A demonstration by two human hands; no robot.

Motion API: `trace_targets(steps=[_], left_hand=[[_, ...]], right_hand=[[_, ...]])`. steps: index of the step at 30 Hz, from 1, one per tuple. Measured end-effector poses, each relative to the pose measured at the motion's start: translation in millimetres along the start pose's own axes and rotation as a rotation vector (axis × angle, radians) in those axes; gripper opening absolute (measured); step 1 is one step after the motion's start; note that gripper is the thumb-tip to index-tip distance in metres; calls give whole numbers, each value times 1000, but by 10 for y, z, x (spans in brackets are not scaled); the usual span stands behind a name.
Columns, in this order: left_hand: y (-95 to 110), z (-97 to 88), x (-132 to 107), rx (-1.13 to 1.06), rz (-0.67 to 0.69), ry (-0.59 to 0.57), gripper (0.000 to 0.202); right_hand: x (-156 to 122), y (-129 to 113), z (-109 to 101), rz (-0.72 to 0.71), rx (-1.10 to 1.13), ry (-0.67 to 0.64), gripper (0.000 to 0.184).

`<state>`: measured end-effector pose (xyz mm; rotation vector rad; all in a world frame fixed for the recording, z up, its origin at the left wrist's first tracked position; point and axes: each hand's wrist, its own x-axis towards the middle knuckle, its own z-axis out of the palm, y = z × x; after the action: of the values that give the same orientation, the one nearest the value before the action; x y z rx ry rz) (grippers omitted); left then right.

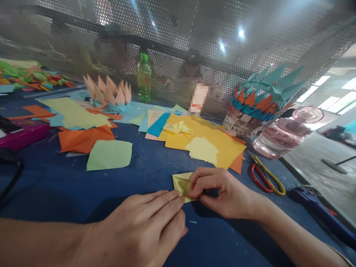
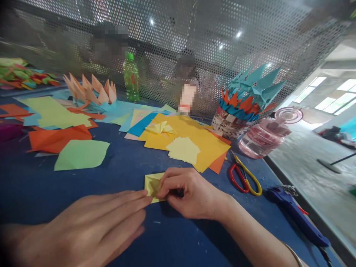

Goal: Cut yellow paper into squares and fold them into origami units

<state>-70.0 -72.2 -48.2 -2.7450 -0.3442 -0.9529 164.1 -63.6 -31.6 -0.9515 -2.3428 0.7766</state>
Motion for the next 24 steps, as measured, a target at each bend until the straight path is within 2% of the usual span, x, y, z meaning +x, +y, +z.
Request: trace_targets(steps=[17,24], left_hand=[[29,14,-21,24,4,-52,17],[21,22,-15,10,27,-37,21]], right_hand=[[1,-15,-14,4,-9,-11,27],[3,-67,-42,-67,-90,-33,33]])
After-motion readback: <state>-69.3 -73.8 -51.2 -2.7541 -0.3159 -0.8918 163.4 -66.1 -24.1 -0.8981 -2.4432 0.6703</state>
